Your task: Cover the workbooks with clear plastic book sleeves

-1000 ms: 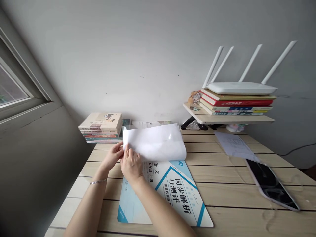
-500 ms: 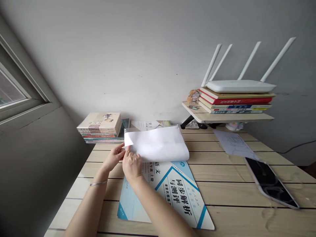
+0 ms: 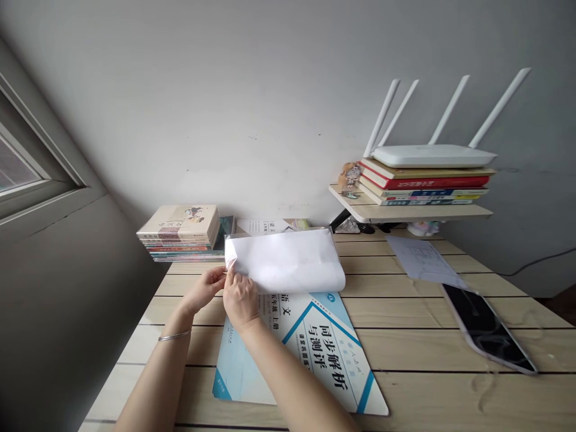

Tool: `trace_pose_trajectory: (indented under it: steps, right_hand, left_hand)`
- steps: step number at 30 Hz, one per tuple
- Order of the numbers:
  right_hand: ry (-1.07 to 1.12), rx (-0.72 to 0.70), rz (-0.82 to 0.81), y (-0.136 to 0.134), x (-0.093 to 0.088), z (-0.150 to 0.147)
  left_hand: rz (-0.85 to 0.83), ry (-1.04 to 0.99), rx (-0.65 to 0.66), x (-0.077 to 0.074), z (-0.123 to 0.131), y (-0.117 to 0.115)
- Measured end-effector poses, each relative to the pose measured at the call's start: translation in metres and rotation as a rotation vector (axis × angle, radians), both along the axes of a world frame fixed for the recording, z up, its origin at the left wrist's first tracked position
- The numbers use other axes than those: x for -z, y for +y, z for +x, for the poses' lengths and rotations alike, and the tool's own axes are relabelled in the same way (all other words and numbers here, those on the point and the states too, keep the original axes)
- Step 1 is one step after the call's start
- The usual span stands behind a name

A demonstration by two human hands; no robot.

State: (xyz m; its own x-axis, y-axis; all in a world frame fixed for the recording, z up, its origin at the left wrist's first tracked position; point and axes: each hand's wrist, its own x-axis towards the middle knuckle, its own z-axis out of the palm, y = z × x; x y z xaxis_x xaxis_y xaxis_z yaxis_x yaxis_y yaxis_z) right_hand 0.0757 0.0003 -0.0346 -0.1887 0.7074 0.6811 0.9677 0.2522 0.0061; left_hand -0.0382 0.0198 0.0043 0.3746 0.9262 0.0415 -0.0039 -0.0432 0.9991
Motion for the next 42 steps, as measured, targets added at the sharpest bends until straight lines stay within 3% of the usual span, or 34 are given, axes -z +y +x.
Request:
trace_pose_trajectory:
  steps: [5,14,20,29,33,38,42]
  right_hand:
    - [0.04,-0.063,-0.017,-0.002,0.002,-0.001]
    - [0.05,-0.043,0.058,-0.003,0.002,0.0]
    - [0.003,-0.053,0.148,-0.003,0.0,0.004]
    - [-0.014,-0.079,0.14,-0.005,0.0,0.009]
    - [0.043,-0.094,0.035,-0.002,-0.001,0.006]
    - [0.174,-0.189,-0.131,-0.015,-0.023,0.016]
    - [0.293,-0.364,-0.065,-0.037,-0.05,0.062]
  left_hand:
    - [0.011,-0.006,-0.048,0.003,-0.003,0.003]
    - [0.03,-0.027,-0.165,0.014,-0.001,0.008]
    - [0.007,-0.051,-0.114,0.006,-0.001,0.004]
    - [0.032,-0.004,-0.007,0.005,-0.002,0.003]
    - [0.051,0.042,-0.043,0.007,-0.002,0.005]
    - [0.032,-0.007,-0.141,0.006,-0.003,0.005]
    - [-0.046,-0.158,-0.159,0.001,-0.006,0.002]
